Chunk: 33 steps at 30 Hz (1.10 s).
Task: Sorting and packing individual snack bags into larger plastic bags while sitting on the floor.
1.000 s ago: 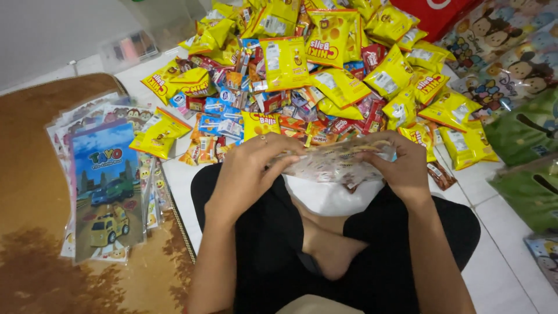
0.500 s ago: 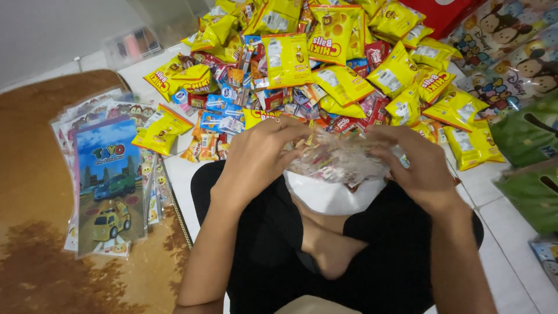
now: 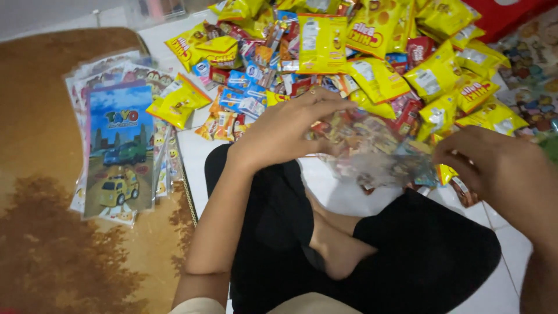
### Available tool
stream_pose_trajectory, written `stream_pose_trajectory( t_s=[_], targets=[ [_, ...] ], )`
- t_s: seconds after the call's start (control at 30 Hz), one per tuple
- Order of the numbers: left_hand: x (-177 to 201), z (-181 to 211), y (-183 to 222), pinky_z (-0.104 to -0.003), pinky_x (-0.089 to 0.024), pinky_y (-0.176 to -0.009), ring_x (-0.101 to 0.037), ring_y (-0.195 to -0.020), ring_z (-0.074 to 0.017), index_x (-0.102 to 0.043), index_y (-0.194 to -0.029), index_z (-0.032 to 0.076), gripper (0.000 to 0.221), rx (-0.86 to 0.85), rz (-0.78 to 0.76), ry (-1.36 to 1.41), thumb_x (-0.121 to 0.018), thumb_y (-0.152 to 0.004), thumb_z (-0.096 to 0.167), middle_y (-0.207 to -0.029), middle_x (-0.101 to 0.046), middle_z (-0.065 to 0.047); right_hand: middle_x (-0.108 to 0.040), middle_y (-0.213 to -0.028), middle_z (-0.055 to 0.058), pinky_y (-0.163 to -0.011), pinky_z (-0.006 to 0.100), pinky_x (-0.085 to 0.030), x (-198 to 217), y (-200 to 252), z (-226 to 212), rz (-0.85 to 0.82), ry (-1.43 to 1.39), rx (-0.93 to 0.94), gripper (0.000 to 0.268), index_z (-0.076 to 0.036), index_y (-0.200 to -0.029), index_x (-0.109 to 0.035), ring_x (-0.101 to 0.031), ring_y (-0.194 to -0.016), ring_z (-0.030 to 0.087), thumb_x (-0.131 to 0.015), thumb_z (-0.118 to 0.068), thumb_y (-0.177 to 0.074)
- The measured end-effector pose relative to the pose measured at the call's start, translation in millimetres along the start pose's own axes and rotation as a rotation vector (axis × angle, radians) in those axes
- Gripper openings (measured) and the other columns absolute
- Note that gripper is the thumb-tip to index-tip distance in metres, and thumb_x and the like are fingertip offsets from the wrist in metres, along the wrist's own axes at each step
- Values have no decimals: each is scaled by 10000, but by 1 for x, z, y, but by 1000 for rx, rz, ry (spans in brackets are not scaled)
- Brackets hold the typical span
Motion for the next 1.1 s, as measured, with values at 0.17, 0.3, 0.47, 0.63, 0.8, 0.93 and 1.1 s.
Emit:
stream_pose_trajectory(
  t_s=[0.17,0.3,0.47,0.63,0.8,0.93,1.1],
  targets=[
    [-8,-98,23,-412,-578,-1098,-559,-1403,-213,-468,-1526,223,422,-82,112,788,-561,-1117,181,-1520,-552,-37,-756,-988,1,-823,354,-541,-3,-5,10,15,-109,21,70,-139,-1005,-727,-736,-953,195,-685,-167,-956],
    [-83,-316,95,-428,-486,-1010,-625,-1201,-311,-668,-1274,171,401,664,595,292,-651,-932,380,-1252,-667,-114,-763,-1001,38,-850,369,-569,-35,-5,38,-67,-95,81,140,-131,-1029,-730,-735,-965,211,-686,-204,-918],
    [-117,-391,173,-645,-440,-1015,-466,-1354,-428,-348,-1524,96,732,1375,331,29,-627,-939,437,-1427,-479,-223,-786,-912,17,-842,296,-578,-55,-9,60,-152,-161,-50,123,-153,-985,-770,-756,-903,159,-677,-203,-921],
    [-125,-414,169,-536,-531,-932,-584,-1242,-388,-410,-1396,121,786,1343,187,-64,-847,-790,363,-1372,-496,-141,-817,-969,-18,-879,295,-592,-50,-8,55,-134,-154,63,222,-195,-1075,-789,-777,-968,151,-629,-213,-922],
    [-103,-384,159,-539,-470,-940,-580,-1209,-400,-496,-1344,212,666,1196,339,-29,-778,-775,411,-1283,-582,-159,-780,-942,34,-786,308,-562,-28,-10,39,-48,-175,31,150,-132,-1018,-763,-751,-874,180,-704,-170,-886],
    [-24,-283,124,-507,-471,-827,-675,-1047,-359,-559,-1164,267,360,996,624,105,-611,-867,463,-1072,-723,-12,-776,-995,-7,-832,330,-553,10,-11,-1,7,-45,21,124,-167,-1020,-742,-744,-909,168,-706,-224,-916],
    [55,-112,64,-216,-445,-762,-574,-917,-57,-622,-1041,171,218,262,724,491,-798,-913,171,-978,-624,68,-778,-1017,-50,-761,337,-538,11,-12,-2,63,-95,-8,74,-179,-961,-741,-749,-903,161,-691,-226,-937]
  ],
)
Point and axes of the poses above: each hand's wrist, its own y-axis away from the middle knuckle, its own x-axis out of the back of the hand, z = x × y, the point moved 7 cm from there along -y, towards the middle knuckle
